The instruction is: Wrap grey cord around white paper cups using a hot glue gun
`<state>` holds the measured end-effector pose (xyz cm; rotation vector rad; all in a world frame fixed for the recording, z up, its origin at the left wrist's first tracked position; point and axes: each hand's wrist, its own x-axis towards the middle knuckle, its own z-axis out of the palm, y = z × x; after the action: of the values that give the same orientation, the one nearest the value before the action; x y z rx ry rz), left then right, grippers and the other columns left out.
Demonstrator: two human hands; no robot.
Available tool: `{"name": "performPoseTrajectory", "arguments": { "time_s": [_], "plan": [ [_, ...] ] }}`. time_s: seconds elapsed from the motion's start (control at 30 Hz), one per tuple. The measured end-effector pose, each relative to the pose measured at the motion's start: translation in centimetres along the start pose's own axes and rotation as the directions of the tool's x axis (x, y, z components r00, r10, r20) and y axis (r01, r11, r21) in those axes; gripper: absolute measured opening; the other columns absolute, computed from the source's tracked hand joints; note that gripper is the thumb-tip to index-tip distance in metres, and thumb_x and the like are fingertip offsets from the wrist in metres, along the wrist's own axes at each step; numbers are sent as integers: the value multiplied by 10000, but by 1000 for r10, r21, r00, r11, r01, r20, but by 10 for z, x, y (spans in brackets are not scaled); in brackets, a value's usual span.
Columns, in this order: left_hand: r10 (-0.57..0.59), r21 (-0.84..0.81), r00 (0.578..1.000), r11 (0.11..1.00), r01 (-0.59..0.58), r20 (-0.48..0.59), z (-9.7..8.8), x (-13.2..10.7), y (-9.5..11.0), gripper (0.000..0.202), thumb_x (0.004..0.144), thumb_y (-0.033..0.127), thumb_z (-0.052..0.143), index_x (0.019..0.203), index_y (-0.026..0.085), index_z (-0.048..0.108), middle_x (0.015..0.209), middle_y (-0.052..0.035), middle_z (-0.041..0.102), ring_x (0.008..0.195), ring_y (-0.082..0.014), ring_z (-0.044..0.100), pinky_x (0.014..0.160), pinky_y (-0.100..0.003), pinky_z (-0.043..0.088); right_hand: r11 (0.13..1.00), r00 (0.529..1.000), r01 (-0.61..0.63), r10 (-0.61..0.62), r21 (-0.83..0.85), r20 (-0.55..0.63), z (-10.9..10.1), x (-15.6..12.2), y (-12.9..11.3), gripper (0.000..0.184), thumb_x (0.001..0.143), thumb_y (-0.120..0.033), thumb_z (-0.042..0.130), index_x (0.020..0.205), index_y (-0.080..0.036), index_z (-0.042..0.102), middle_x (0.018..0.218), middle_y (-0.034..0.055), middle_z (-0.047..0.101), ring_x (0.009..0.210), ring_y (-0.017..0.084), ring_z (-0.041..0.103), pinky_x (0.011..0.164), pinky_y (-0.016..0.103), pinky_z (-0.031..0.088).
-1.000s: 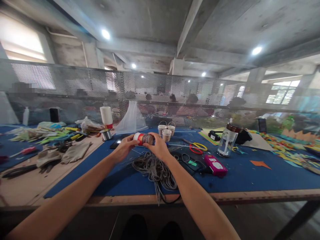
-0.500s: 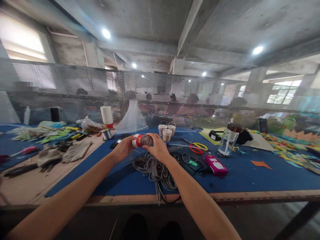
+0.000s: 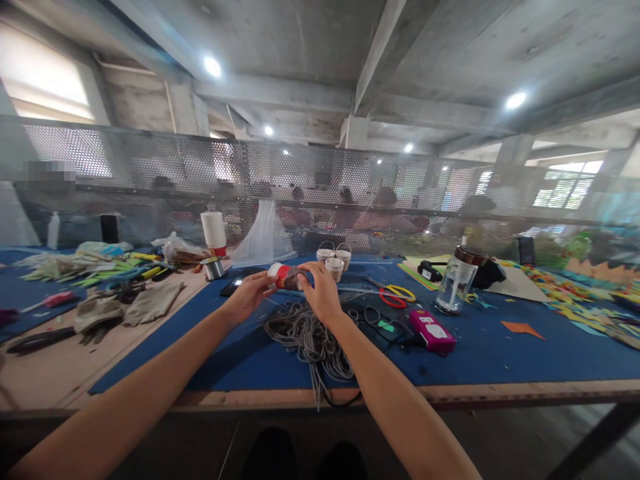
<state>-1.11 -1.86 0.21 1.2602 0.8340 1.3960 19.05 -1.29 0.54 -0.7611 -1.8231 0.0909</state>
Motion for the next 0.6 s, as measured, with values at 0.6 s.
{"name": "performPoseTrajectory", "arguments": {
  "time_s": [0.6],
  "plan": [
    [84,1,991,996,-85,-102,-5,5,-5,302,644,361,806,865,159,766,845,-72,737,817,-188,633,825,-300,446,987,982,-117,98,112,162,-11,3,-3,154,878,-268,551,924,-186,673,907,30,705,831,149,647,815,262,487]
  ]
}}
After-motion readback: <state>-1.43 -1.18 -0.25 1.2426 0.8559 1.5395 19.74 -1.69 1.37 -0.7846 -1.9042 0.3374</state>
